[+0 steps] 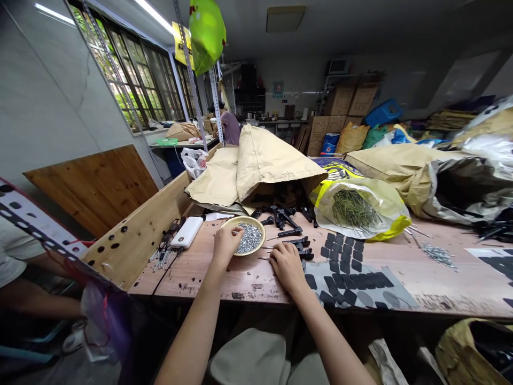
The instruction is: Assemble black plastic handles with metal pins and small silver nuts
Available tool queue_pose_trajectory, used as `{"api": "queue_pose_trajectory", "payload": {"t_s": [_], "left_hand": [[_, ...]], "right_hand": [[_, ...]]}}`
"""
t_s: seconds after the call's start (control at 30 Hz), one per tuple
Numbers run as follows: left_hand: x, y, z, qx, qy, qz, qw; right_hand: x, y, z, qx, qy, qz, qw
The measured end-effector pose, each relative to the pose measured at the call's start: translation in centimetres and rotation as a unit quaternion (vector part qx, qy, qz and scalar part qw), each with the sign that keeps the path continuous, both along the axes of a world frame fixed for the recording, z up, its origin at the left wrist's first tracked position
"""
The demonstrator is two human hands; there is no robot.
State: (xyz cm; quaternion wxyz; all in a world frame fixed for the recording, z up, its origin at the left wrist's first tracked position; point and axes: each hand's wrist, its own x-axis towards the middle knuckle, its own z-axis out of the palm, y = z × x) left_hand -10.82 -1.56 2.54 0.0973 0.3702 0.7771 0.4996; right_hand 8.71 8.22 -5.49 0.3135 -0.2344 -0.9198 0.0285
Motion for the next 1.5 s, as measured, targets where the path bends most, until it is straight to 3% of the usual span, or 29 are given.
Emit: {"api": "queue_pose_trajectory", "payload": {"t_s": [0.1,0.2,0.27,0.37,0.4,0.47,0.53,0.67,0.87,1.0,1.5], "left_hand": [[1.2,-0.6,-0.1,0.068,-0.071,-0.02,0.995],[3.2,-1.3,-0.2,0.122,-0.182,-0.069,0.973],[4.9,-1.8,-0.2,0.172,-0.358,-0.116,0.911],[7.6,-2.6,0.1,0.22,-0.611,-0.148,0.746],[8.5,-2.8,0.2,0.222,-0.647,-0.15,0.714],[9.9,-3.2,0.3,0.222,-0.68,-0.161,0.68],[11.0,-3.6,0.4,0.22,-0.693,-0.174,0.664],[12.1,-3.8,0.4,0.224,-0.682,-0.189,0.67],[12.9,-3.6,0.1,0.265,-0.596,-0.177,0.737],[13.0,-3.6,0.2,0.268,-0.569,-0.155,0.762],[12.8,-4.0,0.4,0.23,-0.53,-0.165,0.8]], "right_hand": [[1.1,-0.3,1.3,-0.065,0.075,0.009,0.995],[2.9,-1.7,3.6,-0.18,0.188,-0.026,0.965],[4.2,-3.4,5.3,-0.24,0.23,-0.035,0.943],[5.7,-6.3,7.6,-0.241,0.226,-0.018,0.944],[6.0,-7.2,8.1,-0.226,0.221,-0.012,0.949],[6.3,-8.6,8.8,-0.193,0.218,-0.004,0.957],[6.5,-9.3,9.0,-0.165,0.221,-0.006,0.961],[6.8,-9.8,8.8,-0.136,0.218,-0.034,0.966],[7.2,-10.3,8.7,-0.098,0.212,-0.061,0.97],[7.2,-10.6,8.2,-0.081,0.18,-0.07,0.978],[7.3,-10.4,7.8,-0.216,0.2,-0.055,0.954]]}}
